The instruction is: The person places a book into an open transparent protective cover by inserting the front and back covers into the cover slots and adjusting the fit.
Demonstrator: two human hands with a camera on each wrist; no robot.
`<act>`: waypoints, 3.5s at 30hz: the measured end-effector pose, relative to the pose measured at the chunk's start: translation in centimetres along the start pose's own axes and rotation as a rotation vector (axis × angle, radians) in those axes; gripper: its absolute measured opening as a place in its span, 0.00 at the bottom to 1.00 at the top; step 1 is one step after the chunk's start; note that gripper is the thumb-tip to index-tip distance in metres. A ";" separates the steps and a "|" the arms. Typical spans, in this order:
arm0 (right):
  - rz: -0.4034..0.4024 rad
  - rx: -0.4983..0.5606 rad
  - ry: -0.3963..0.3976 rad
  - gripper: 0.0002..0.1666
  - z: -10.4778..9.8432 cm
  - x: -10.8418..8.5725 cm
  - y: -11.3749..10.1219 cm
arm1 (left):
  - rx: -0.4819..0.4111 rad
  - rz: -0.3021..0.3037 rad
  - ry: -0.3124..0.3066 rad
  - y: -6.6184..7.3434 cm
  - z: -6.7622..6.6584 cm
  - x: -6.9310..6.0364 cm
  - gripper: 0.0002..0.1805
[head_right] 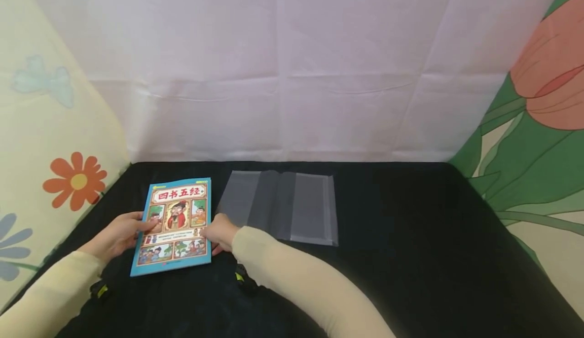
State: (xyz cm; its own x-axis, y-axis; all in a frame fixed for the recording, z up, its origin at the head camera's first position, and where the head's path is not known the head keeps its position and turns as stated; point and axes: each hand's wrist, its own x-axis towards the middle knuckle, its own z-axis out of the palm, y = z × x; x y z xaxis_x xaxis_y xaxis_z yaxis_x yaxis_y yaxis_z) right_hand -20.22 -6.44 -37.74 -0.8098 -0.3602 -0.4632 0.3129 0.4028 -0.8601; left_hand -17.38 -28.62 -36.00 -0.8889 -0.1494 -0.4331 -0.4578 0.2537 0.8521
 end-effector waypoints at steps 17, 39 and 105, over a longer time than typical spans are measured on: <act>-0.070 0.140 -0.054 0.11 -3.5 -3.2 -0.5 | 0.042 0.085 -0.043 1.5 1.2 -2.1 0.33; -0.090 0.184 -0.044 0.11 -4.5 -4.4 0.4 | 0.009 0.128 -0.065 1.6 2.5 -3.3 0.31; -0.173 0.226 0.056 0.14 -10.7 -7.6 2.6 | -0.136 0.258 -0.149 4.9 8.6 -2.8 0.30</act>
State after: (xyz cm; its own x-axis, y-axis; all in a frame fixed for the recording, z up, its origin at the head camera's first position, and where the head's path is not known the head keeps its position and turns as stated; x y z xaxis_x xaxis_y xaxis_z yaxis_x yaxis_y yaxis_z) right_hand -18.58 6.30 -34.20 -0.8850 -0.3575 -0.2983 0.2652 0.1396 -0.9540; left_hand -17.28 -18.79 -33.17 -0.9726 0.0474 -0.2277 -0.2198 0.1330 0.9664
